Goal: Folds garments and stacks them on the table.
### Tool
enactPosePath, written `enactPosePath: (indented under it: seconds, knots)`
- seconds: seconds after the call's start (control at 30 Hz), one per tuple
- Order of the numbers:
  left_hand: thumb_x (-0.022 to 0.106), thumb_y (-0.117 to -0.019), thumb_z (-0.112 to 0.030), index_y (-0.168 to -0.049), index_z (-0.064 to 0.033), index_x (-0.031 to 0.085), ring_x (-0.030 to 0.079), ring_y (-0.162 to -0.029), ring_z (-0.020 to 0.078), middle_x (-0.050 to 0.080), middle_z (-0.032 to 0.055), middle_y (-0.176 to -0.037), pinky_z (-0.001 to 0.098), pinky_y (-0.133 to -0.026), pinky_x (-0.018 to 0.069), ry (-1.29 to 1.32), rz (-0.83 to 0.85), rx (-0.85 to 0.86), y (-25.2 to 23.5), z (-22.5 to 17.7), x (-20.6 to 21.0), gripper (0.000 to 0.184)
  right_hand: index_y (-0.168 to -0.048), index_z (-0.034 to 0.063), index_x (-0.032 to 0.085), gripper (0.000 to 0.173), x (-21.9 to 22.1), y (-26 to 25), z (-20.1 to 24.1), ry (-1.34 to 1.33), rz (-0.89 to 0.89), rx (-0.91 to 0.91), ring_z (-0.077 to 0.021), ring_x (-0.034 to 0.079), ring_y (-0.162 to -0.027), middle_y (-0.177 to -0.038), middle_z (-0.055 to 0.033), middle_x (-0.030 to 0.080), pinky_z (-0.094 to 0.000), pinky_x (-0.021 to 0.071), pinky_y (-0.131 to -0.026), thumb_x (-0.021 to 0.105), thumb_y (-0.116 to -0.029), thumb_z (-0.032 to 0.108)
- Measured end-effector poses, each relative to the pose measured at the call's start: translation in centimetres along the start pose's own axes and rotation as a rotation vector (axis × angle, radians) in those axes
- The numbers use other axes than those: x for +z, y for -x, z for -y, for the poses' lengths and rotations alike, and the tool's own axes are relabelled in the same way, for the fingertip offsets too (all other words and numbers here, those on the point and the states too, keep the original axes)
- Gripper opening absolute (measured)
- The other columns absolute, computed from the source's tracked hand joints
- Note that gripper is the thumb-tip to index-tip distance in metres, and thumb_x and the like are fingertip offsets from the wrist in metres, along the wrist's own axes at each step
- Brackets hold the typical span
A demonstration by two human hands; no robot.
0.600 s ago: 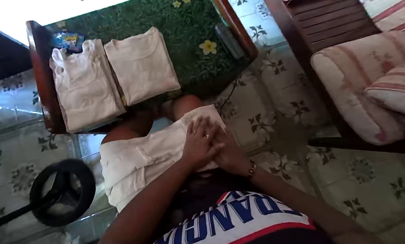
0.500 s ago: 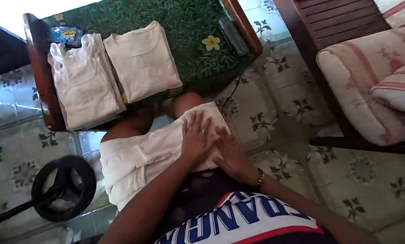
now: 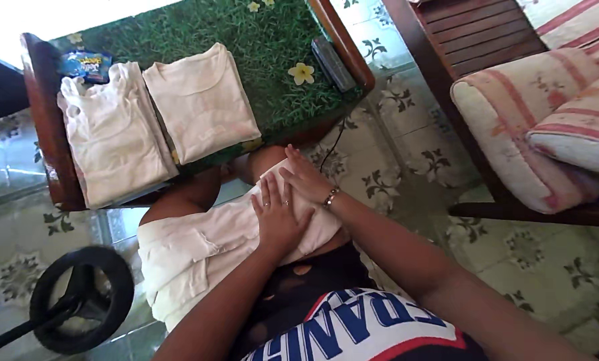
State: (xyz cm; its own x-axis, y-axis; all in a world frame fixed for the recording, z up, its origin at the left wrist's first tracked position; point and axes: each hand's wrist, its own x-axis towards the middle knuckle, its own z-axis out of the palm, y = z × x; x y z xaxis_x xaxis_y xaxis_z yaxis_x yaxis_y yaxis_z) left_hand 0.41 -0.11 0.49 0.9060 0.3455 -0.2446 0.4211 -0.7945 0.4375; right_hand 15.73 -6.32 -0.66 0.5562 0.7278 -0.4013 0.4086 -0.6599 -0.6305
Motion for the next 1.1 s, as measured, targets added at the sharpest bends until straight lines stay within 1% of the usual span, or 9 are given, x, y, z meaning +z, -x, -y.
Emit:
enactPosePath:
  seconds: [0.17, 0.23, 0.47, 0.57, 0.63, 0.7, 0.8, 0.97, 1.1]
  knots:
    - [0.029, -0.0917, -0.082, -0.161, -0.0168, 0.034, 0.013, -0.154, 0.0463, 0.019, 0.0232, -0.167, 0.0782, -0.114, 0.0055, -0.057, -0.009, 0.194, 2.0, -0.1, 0.3, 0.095, -0.164, 0.0096, 0.017, 0.070, 0.0, -1.6, -2.0, -0.147, -0.052, -0.004, -0.0342, 0.029, -0.153, -0.169, -0.0150, 0.021, -0.0607, 0.0270, -0.120, 0.028, -0.1095, 0.051]
    - [0.030, -0.0891, -0.085, -0.163, -0.0212, 0.030, 0.011, -0.155, 0.0450, 0.017, 0.0212, -0.168, 0.0792, -0.113, 0.0043, -0.055, 0.057, 0.221, 3.0, 0.2, -0.1, 0.097, -0.165, 0.0105, 0.013, 0.070, 0.4, -0.2, -2.7, -0.138, -0.092, -0.033, -0.0335, 0.023, -0.155, -0.170, -0.0159, 0.016, -0.0575, 0.0247, -0.123, 0.030, -0.1093, 0.050]
    - [0.038, -0.0788, -0.094, -0.166, -0.0216, 0.010, -0.009, -0.156, 0.0401, -0.006, 0.0165, -0.171, 0.0764, -0.115, -0.0051, 0.027, 0.272, 0.031, 3.2, 1.5, -1.7, 0.116, -0.164, 0.0057, 0.003, 0.083, 2.1, 8.7, -4.9, -0.268, -0.011, 0.058, -0.0276, 0.020, -0.156, -0.169, -0.0209, 0.015, -0.0448, 0.0211, -0.127, 0.036, -0.1054, 0.055]
    - [0.047, -0.0809, -0.088, -0.166, -0.0185, 0.012, -0.015, -0.155, 0.0412, -0.011, 0.0175, -0.170, 0.0751, -0.116, -0.0073, 0.090, 0.290, -0.062, 3.3, 1.3, -2.8, 0.115, -0.162, -0.0005, 0.011, 0.084, 2.2, 11.8, -4.9, -0.370, -0.095, 0.171, -0.0253, 0.036, -0.150, -0.164, -0.0244, 0.028, -0.0397, 0.0318, -0.122, 0.045, -0.1039, 0.049]
    - [0.055, -0.0868, -0.077, -0.163, -0.0151, 0.026, -0.007, -0.156, 0.0431, -0.004, 0.0196, -0.171, 0.0736, -0.117, 0.0011, 0.127, 0.206, -0.061, 3.6, 1.5, -3.3, 0.103, -0.156, 0.0003, 0.036, 0.073, 1.2, 12.5, -4.5, -0.358, -0.193, 0.251, -0.0295, 0.059, -0.127, -0.143, -0.0250, 0.055, -0.0461, 0.0480, -0.107, 0.058, -0.1009, 0.042]
    - [0.064, -0.0931, -0.058, -0.155, -0.0144, 0.044, 0.022, -0.152, 0.0432, 0.018, 0.0205, -0.168, 0.0663, -0.115, 0.0249, 0.222, 0.094, -0.021, 4.3, 2.0, -3.7, 0.079, -0.142, 0.0018, 0.054, 0.050, -0.7, 12.5, -3.8, -0.549, -0.156, 0.294, -0.0178, 0.070, -0.099, -0.117, -0.0129, 0.070, -0.0368, 0.0592, -0.087, 0.063, -0.1003, 0.027]
    - [0.066, -0.0986, -0.035, -0.145, -0.0062, 0.055, 0.058, -0.121, 0.0331, 0.049, 0.0224, -0.144, 0.0466, -0.101, 0.0507, 0.605, 0.067, -0.001, 5.3, 2.4, -6.0, 0.056, -0.129, 0.0036, 0.052, 0.026, -2.5, 12.7, -1.8, -1.079, -0.030, 0.283, -0.0139, 0.072, -0.086, -0.100, -0.0048, 0.072, -0.0341, 0.0633, -0.076, 0.048, -0.1037, 0.010]
    - [0.058, -0.1044, -0.030, -0.157, -0.0059, 0.034, 0.064, -0.120, 0.0254, 0.053, 0.0195, -0.145, 0.0427, -0.099, 0.0551, 1.218, 0.069, -0.210, 7.3, 2.2, -11.6, 0.062, -0.126, 0.0060, 0.052, 0.049, -2.7, 12.9, 6.3, -1.211, -0.013, 0.023, -0.0163, 0.074, -0.090, -0.102, -0.0040, 0.073, -0.0376, 0.0649, -0.079, 0.071, -0.0820, 0.010]
    - [0.048, -0.1069, -0.042, -0.162, -0.0184, 0.020, 0.064, -0.119, 0.0270, 0.057, 0.0126, -0.143, 0.0493, -0.094, 0.0561, 1.412, -0.029, -0.325, 9.6, 3.9, -15.2, 0.066, -0.140, 0.0080, 0.052, 0.065, 0.0, 11.5, 13.7, -0.992, 0.312, -0.225, -0.0148, 0.072, -0.099, -0.113, -0.0039, 0.072, -0.0349, 0.0631, -0.085, 0.079, -0.0804, 0.010]
